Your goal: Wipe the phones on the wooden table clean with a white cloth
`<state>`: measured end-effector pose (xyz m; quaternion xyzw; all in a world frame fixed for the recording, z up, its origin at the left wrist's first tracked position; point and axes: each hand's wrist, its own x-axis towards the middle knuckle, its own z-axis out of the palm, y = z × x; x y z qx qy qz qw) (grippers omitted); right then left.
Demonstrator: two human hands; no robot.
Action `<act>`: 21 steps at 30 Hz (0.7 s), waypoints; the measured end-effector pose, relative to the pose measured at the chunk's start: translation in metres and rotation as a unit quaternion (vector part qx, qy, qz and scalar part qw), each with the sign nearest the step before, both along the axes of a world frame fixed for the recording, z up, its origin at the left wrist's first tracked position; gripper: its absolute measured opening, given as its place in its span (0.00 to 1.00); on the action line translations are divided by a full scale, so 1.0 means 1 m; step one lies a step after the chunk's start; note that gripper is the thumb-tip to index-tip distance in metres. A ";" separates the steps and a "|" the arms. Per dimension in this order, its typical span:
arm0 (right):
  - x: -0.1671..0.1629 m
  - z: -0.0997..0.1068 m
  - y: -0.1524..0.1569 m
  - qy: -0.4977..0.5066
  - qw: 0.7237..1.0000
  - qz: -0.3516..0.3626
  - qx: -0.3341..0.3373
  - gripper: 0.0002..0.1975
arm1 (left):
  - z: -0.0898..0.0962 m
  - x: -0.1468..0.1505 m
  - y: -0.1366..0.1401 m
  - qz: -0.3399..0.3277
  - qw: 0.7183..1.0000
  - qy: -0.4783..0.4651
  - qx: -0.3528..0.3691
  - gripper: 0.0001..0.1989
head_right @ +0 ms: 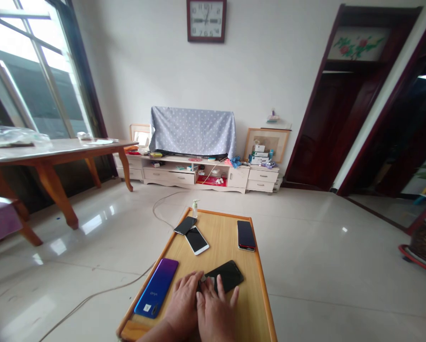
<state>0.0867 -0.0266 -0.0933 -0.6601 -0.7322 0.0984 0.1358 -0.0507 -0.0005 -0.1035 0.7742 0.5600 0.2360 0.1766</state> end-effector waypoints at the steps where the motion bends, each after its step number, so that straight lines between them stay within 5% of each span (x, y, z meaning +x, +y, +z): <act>1: -0.003 0.000 -0.002 0.005 1.000 0.006 -0.001 0.26 | -0.001 0.000 0.000 -0.001 1.000 0.000 0.000 0.28; 10: 0.036 -0.007 0.035 -0.032 0.990 -0.137 0.004 0.27 | 0.006 0.002 -0.001 0.021 1.000 -0.005 -0.020 0.40; 17: -0.002 -0.010 0.025 0.011 1.000 -0.016 -0.013 0.27 | 0.003 0.000 0.001 0.008 1.000 -0.021 -0.013 0.32; 21: 0.006 -0.013 0.039 -0.004 0.999 -0.045 -0.016 0.27 | 0.009 0.001 0.000 0.011 1.000 -0.012 -0.020 0.34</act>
